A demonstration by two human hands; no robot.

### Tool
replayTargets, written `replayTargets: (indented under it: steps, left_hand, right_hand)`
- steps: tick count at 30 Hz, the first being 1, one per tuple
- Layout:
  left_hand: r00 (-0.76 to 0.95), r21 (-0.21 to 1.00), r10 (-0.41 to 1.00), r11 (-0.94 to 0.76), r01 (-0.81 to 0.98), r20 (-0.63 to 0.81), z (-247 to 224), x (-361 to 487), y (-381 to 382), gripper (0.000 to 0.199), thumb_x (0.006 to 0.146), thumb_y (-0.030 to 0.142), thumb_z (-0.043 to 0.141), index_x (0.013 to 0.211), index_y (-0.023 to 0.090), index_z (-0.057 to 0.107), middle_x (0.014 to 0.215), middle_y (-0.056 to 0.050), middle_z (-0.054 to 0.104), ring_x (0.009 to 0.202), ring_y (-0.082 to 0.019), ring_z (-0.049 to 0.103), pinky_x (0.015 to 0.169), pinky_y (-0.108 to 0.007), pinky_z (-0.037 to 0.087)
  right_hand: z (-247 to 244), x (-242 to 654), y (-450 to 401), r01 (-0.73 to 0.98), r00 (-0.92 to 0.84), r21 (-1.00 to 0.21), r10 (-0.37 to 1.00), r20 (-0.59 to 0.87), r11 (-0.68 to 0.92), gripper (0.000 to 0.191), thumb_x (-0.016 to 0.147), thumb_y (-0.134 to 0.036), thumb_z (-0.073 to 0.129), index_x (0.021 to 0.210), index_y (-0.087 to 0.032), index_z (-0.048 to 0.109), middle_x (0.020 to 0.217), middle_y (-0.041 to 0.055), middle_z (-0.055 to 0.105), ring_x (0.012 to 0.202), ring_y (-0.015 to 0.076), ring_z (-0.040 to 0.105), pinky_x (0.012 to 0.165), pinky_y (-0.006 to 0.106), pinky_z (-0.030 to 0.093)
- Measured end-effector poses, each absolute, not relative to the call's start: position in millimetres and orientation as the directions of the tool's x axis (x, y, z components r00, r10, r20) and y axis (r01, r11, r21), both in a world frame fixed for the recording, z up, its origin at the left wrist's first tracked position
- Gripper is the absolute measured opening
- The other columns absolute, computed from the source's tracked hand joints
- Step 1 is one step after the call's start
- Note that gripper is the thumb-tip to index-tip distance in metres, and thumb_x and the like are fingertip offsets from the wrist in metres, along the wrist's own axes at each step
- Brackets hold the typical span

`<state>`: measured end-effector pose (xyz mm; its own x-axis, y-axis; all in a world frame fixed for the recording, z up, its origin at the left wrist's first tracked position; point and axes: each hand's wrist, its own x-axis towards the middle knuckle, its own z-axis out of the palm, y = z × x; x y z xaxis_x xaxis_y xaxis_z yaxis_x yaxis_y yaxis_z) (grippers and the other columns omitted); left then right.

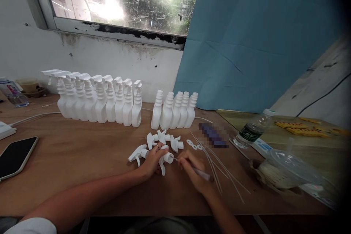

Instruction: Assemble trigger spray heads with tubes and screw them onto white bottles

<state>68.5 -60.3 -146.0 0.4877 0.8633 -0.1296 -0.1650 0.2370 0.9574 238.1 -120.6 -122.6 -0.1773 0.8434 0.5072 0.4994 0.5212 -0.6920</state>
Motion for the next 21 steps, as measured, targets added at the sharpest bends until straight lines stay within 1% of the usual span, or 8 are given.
replayTargets:
  steps: [3,5,7,12,15,18,20,21]
  left_hand:
    - [0.525,0.955,0.842,0.246,-0.163,-0.127,-144.3,68.3,-60.6,0.029,0.079,0.046,0.057,0.082,0.022,0.043,0.059,0.003,0.049,0.042,-0.009,0.037,0.036,-0.018,0.02]
    - [0.536,0.956,0.838,0.229,-0.185,-0.097,-143.9,68.8,-60.0,0.03,0.078,0.047,0.057,0.078,0.021,0.042,0.059,0.003,0.048,0.045,-0.01,0.04,0.038,-0.019,0.023]
    - [0.538,0.957,0.84,0.21,-0.201,-0.072,-143.9,69.0,-59.3,0.03,0.08,0.048,0.054,0.076,0.02,0.043,0.059,0.003,0.047,0.046,-0.01,0.04,0.039,-0.021,0.026]
    - [0.545,0.956,0.835,0.214,-0.202,-0.071,-143.3,67.8,-57.9,0.03,0.081,0.048,0.051,0.074,0.02,0.042,0.056,0.003,0.046,0.044,-0.01,0.037,0.038,-0.02,0.025]
    - [0.56,0.951,0.825,0.232,-0.204,-0.081,-141.1,67.1,-58.9,0.031,0.08,0.048,0.054,0.073,0.021,0.042,0.057,0.003,0.046,0.044,-0.009,0.039,0.037,-0.019,0.025]
    - [0.598,0.95,0.797,0.246,-0.194,-0.085,-137.6,65.9,-61.0,0.034,0.08,0.05,0.056,0.069,0.02,0.045,0.055,0.003,0.048,0.042,-0.009,0.039,0.037,-0.019,0.025]
    - [0.626,0.95,0.774,0.256,-0.178,-0.091,-135.9,64.9,-61.7,0.036,0.081,0.052,0.056,0.067,0.02,0.049,0.051,0.003,0.048,0.038,-0.008,0.037,0.034,-0.019,0.023]
    - [0.635,0.95,0.767,0.261,-0.171,-0.096,-135.7,64.5,-61.5,0.037,0.081,0.053,0.055,0.067,0.02,0.05,0.05,0.003,0.048,0.036,-0.008,0.036,0.033,-0.019,0.021]
  right_hand:
    - [-121.8,240.1,-120.8,0.261,-0.092,-0.886,0.924,0.371,0.382,0.027,0.096,-0.03,0.046,0.071,-0.021,0.053,0.066,-0.0012,0.054,0.056,0.0123,0.05,0.049,0.024,0.037]
    - [-121.3,238.4,-121.3,0.103,-0.086,-0.932,0.936,0.34,0.348,0.026,0.095,-0.033,0.048,0.072,-0.021,0.053,0.065,-0.0014,0.055,0.054,0.0123,0.05,0.045,0.023,0.035]
    - [-120.0,235.5,-122.0,0.047,-0.096,-0.935,0.934,0.345,0.351,0.026,0.095,-0.034,0.049,0.073,-0.021,0.054,0.067,-0.0011,0.056,0.054,0.0125,0.051,0.046,0.023,0.037]
    - [-113.1,231.3,-123.1,0.175,-0.147,-0.885,0.9,0.41,0.431,0.027,0.096,-0.031,0.049,0.073,-0.02,0.058,0.071,-0.0004,0.055,0.065,0.0129,0.053,0.06,0.025,0.044]
    - [-110.3,232.2,-123.6,0.149,-0.162,-0.906,0.913,0.373,0.397,0.026,0.096,-0.031,0.048,0.074,-0.02,0.057,0.069,-0.001,0.056,0.062,0.0127,0.053,0.059,0.025,0.044]
    - [-111.2,233.1,-123.9,0.152,-0.236,-0.915,0.912,0.334,0.375,0.025,0.097,-0.031,0.046,0.077,-0.02,0.056,0.069,-0.0008,0.059,0.062,0.0135,0.056,0.06,0.026,0.046]
    - [-114.1,233.5,-123.1,0.229,-0.266,-0.872,0.889,0.373,0.434,0.02,0.097,-0.03,0.046,0.084,-0.021,0.059,0.075,0.0004,0.061,0.068,0.0148,0.059,0.067,0.028,0.049]
    - [-115.9,233.7,-122.2,0.284,-0.27,-0.824,0.865,0.423,0.491,0.017,0.096,-0.03,0.048,0.091,-0.021,0.061,0.08,0.0016,0.063,0.073,0.0155,0.061,0.07,0.029,0.05]
